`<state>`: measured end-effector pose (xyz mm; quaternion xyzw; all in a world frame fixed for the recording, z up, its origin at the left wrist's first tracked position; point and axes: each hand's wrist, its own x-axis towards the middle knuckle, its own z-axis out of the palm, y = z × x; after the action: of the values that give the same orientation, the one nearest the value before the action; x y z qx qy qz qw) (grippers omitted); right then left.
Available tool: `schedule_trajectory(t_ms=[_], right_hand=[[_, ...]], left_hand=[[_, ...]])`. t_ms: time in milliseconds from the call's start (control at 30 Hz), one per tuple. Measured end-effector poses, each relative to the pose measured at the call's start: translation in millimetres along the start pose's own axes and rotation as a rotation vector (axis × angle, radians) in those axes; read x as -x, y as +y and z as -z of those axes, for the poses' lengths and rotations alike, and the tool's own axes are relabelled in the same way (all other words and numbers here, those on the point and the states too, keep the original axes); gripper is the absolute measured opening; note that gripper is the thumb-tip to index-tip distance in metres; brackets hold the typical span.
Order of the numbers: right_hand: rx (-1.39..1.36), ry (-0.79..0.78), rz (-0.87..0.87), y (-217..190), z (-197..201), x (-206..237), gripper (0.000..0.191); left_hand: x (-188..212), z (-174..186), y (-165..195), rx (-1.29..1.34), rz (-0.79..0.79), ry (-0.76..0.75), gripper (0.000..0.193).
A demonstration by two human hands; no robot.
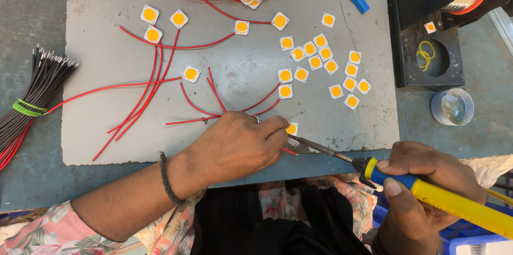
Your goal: The person solders red wires to small square LED modules on a workbench using a soldering iron and solder. They then strip the ends of several red wires with wire cutters and continue soldering additional LEDs.
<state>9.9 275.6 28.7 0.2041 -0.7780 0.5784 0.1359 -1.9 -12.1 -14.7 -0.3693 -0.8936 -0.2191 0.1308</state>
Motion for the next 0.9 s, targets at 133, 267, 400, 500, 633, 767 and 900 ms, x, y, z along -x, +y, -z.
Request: schedule_trajectory(t_ms=[133, 267, 400, 500, 633, 767, 900], right_hand=[[0.011, -0.043, 0.029, -4, -1, -4, 0.02], [0.067, -0.059, 0.053, -6, 0, -7, 0.021], [0.003, -0.001, 0.038, -8, -1, -7, 0.022], [0.007, -0.029, 0.049, -7, -2, -8, 0.021], [0.039, -0.06, 0.041, -7, -3, -8, 0.02], [0.062, -0.089, 0.036, -12, -3, -12, 0.023], [0.076, -0.111, 0.066, -13, -3, -15, 0.024]], left_hand=[[0, 1, 0, 0.002, 0.006, -0.024, 0.012], [-1, 1, 1, 0.024, 0.014, -0.029, 0.011], [-1, 1, 1, 0.013, 0.011, -0.026, 0.012], [-1, 1, 0, 0.015, 0.01, -0.027, 0.011], [-1, 1, 1, 0.016, 0.022, -0.048, 0.011], [-1, 1, 2, 0.074, 0.055, -0.024, 0.01], [-1, 2, 3, 0.08, 0.059, -0.028, 0.01]])
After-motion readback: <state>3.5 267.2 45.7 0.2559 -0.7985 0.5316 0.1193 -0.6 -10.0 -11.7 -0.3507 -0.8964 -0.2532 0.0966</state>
